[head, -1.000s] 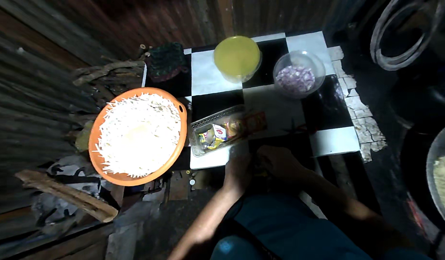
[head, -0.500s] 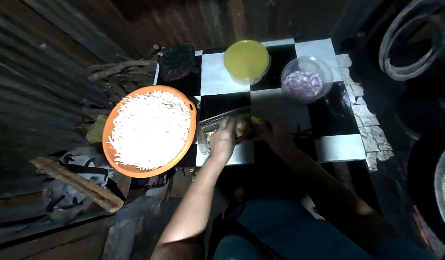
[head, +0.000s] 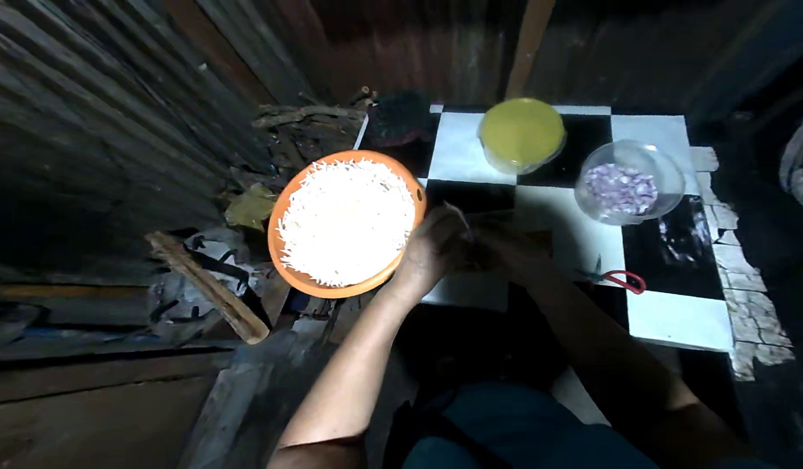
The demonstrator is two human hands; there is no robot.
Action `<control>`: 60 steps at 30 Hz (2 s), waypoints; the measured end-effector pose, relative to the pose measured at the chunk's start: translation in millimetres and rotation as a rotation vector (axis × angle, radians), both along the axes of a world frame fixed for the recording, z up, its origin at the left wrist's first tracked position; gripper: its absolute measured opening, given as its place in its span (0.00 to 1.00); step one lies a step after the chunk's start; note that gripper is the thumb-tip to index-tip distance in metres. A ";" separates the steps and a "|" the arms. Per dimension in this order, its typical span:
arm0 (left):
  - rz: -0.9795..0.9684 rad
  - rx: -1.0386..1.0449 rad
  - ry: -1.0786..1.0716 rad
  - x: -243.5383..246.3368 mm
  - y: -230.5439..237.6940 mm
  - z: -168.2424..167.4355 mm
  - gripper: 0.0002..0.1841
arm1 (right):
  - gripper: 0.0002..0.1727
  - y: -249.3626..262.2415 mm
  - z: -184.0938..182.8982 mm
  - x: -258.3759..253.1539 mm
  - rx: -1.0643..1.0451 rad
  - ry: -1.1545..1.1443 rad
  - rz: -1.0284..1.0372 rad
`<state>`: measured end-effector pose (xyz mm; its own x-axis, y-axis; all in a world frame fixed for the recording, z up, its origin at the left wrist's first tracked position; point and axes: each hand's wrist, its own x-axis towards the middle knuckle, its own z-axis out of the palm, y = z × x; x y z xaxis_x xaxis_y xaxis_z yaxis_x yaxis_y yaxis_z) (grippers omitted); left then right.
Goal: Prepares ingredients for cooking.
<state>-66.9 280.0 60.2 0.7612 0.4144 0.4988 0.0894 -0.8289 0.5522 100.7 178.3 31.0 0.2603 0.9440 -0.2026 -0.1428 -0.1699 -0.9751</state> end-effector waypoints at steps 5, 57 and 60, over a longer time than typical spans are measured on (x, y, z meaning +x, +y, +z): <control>0.088 0.089 -0.022 -52.3 31.6 32.0 0.11 | 0.23 60.4 34.4 -32.7 0.345 -0.142 -0.075; 0.207 -0.119 -0.026 -128.1 181.5 51.1 0.12 | 0.10 185.9 150.8 -147.6 0.135 -1.423 0.226; 0.147 -0.061 -0.069 -130.5 178.3 42.0 0.13 | 0.09 181.9 146.3 -147.3 0.147 -1.430 0.246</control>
<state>-197.4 458.4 102.2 0.6547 0.5500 0.5185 0.1672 -0.7743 0.6103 -46.5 360.2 177.2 -0.0155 0.9826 0.1853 0.9614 0.0655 -0.2673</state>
